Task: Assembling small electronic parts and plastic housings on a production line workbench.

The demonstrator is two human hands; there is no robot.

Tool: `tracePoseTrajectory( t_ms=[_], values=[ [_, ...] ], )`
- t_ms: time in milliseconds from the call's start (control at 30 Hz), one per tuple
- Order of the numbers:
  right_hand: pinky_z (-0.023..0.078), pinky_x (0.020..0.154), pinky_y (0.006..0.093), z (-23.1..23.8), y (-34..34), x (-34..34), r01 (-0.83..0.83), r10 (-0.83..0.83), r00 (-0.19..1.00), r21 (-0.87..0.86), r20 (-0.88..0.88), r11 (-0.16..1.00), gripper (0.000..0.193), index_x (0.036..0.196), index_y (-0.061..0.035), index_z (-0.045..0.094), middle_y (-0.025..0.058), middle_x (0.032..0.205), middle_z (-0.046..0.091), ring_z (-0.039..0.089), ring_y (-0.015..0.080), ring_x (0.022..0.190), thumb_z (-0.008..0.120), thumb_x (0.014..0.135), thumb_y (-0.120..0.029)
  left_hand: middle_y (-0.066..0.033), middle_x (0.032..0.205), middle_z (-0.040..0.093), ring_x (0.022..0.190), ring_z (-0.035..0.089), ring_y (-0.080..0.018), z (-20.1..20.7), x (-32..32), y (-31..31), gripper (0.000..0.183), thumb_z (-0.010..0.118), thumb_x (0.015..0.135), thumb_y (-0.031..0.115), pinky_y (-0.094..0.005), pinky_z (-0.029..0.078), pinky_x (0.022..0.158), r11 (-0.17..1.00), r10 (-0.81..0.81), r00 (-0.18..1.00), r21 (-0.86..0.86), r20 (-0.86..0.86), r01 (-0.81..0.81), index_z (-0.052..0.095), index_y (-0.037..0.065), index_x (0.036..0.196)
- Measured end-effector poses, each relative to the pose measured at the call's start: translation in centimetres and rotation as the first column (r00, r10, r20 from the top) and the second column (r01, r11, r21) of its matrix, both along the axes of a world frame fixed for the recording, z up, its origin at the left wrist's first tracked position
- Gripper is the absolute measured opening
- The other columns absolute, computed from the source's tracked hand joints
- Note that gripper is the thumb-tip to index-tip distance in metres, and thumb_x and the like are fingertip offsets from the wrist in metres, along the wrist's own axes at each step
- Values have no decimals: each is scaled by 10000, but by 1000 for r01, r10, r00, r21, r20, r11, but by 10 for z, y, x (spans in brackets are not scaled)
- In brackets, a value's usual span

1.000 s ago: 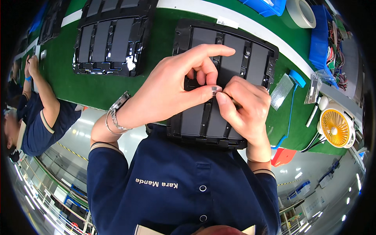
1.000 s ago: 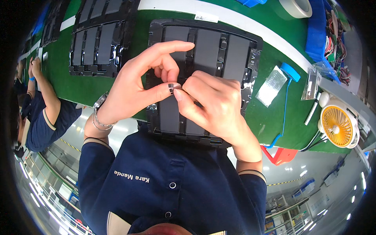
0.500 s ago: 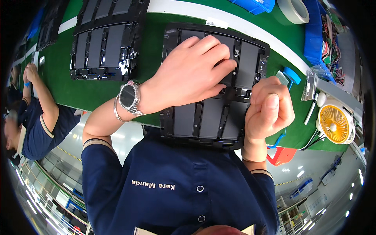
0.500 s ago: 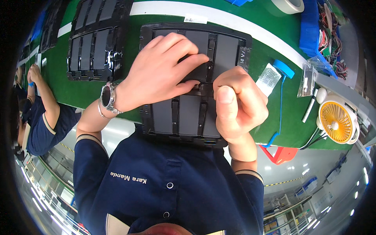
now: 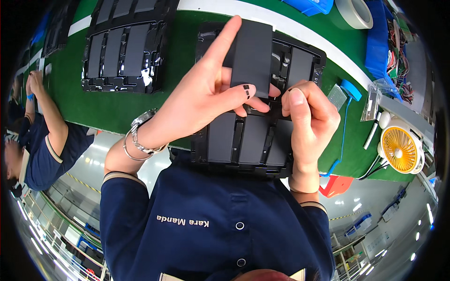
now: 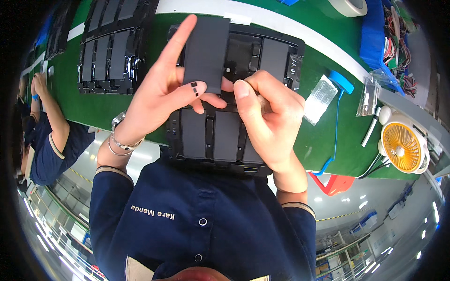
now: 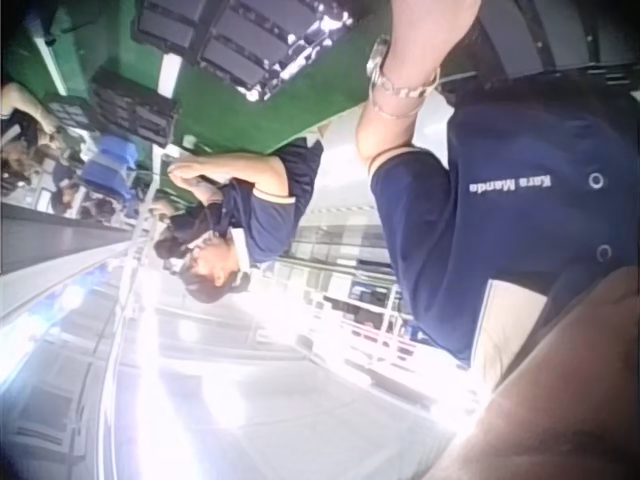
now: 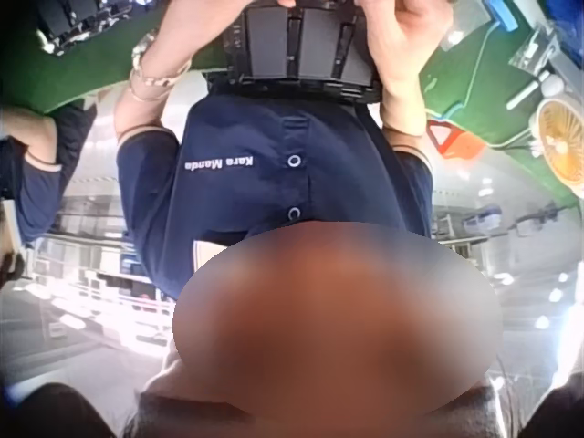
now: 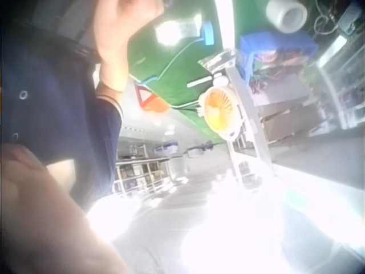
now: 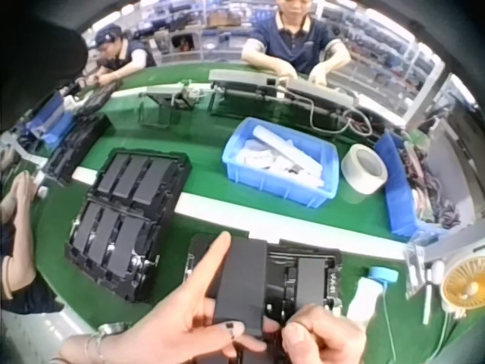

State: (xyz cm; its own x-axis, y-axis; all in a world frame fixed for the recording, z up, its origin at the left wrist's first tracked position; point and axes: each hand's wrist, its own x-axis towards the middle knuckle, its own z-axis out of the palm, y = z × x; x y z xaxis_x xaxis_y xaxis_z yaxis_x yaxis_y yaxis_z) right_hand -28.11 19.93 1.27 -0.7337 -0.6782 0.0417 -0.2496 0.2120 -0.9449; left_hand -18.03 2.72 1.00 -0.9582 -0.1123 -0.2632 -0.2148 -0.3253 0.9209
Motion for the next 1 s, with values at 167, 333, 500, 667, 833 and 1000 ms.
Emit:
tracePoseTrajectory(
  t_ms=[167,333,500,667,833,1000],
  values=[
    [311,475,238,-9,-4,2,-4,3,1000,-22,-8,1000,156,748,8,610,-7,551,467,385,53,500,637,892,-44,-210,1102,683,966,709,-239,11,5,-7,826,512,946,6,-253,538,735,995,65,998,-71,7,-64,-33,118,1556],
    [329,482,232,-6,-9,4,-27,27,1000,1,11,1000,103,792,12,639,4,590,518,417,53,513,641,882,-37,-142,1051,707,940,705,-178,-2,13,-18,515,569,947,63,-225,522,719,999,-21,999,46,35,19,413,19,1436],
    [340,487,226,-3,-10,6,-49,49,998,9,38,999,87,823,11,662,8,626,558,440,49,525,639,886,-44,-88,950,711,852,682,-123,1,15,-13,270,609,929,88,-214,510,698,995,-5,997,97,77,-3,612,-18,1177],
    [348,496,216,-3,-10,6,-97,91,993,79,71,992,112,842,18,667,13,649,589,456,44,541,619,903,-63,-76,884,698,809,660,-110,1,16,-10,217,596,913,61,-226,507,674,997,-23,998,69,55,19,616,-22,1113],
    [328,465,213,-4,-10,7,-117,110,988,61,109,991,101,827,1,669,-7,582,553,420,25,503,642,894,-69,-77,848,686,793,649,-110,5,15,-9,184,584,908,27,-248,529,693,990,-59,998,-130,34,63,612,-31,1080],
    [326,466,208,-5,-10,7,-98,92,989,51,117,994,122,821,-5,666,-16,581,547,416,18,507,642,904,-90,-75,838,683,772,639,-106,-2,15,-3,173,586,902,-1,-260,543,716,971,-5,999,-240,-42,-5,610,-30,1071]
  ],
)
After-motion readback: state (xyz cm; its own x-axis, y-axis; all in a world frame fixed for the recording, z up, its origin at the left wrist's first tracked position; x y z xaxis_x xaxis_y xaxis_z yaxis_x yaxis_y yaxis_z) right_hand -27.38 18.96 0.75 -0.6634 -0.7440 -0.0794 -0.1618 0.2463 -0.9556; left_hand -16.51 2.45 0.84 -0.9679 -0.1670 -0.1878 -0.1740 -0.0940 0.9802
